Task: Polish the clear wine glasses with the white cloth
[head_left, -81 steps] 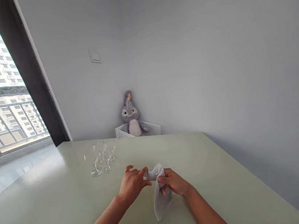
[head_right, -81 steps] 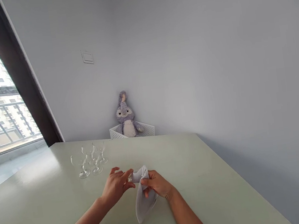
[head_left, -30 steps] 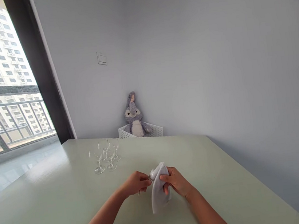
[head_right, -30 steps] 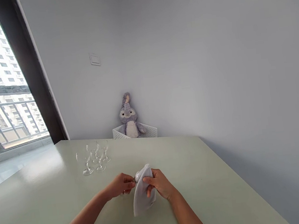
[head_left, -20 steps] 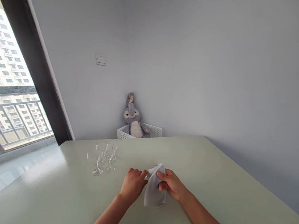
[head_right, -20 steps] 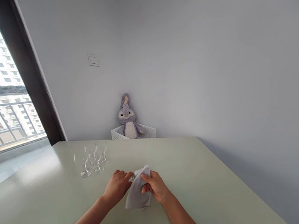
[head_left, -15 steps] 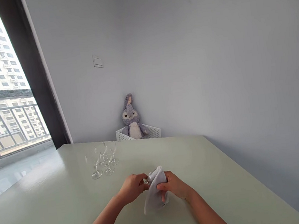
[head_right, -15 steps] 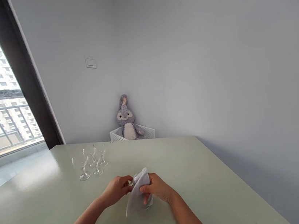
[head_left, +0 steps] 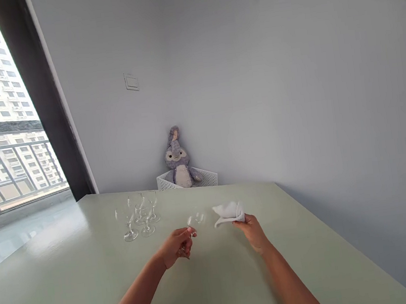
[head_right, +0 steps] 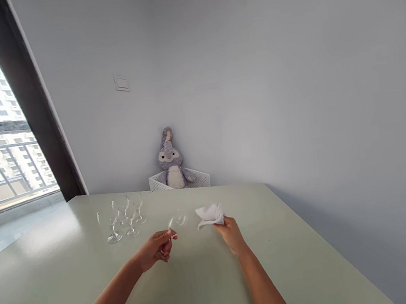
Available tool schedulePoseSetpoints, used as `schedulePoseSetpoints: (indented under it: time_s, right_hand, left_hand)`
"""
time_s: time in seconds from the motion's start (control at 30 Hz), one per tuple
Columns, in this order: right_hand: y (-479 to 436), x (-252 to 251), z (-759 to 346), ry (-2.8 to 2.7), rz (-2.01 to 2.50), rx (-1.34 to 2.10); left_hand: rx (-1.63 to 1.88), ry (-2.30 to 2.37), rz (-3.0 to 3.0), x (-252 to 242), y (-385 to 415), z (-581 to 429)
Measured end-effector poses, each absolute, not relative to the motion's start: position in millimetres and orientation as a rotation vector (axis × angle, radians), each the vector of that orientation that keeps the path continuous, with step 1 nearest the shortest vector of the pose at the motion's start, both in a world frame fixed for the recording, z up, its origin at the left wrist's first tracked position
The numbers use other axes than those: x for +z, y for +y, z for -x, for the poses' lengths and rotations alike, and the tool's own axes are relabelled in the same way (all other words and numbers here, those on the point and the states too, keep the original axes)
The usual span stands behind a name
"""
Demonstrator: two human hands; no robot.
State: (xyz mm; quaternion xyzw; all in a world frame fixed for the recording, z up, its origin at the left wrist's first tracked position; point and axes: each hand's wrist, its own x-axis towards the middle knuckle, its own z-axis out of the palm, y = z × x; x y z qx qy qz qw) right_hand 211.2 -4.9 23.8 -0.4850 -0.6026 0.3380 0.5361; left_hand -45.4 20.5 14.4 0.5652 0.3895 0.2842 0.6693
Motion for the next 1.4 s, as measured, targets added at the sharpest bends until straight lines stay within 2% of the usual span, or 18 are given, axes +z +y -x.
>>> schedulePoseSetpoints:
  time_s: [0.17,0.33,0.43,0.57,0.67,0.8,0.93,1.23,1.4]
  right_hand:
    - [-25,30,-170,-2.003,1.069,0.166]
    - [-33,19,-137,-2.169,1.135,-0.032]
    - [-23,13,-147,-2.001,1.267,0.268]
    - [-8,10,-175,-1.443,1.241,1.184]
    - [-2,7,-181,-0.975,1.041,1.560]
    - [-2,2,-166,-0.668,0.851,1.676]
    - [-11,6,-148,-0.484,0.670,1.651]
    - [-35,7,-111,-0.835,0.663,1.516]
    - [-35,5,-114,-0.969,0.671,1.492]
  left_hand:
    - [0.729,1.229,-1.589,0,24,38]
    - [0.550,1.315,-2.430,-6,0,20]
    - [0.503,1.209,-2.752,-4,-13,11]
    - [0.599,1.091,-2.832,-4,-19,7]
    - [0.712,1.082,-2.738,-6,-20,6]
    - [0.852,1.148,-2.520,-6,-19,4]
    - [0.939,1.362,-2.227,-2,-17,6]
    - [1.344,1.438,-2.149,-7,-19,1]
    - [1.338,1.250,-1.966,-7,-28,-9]
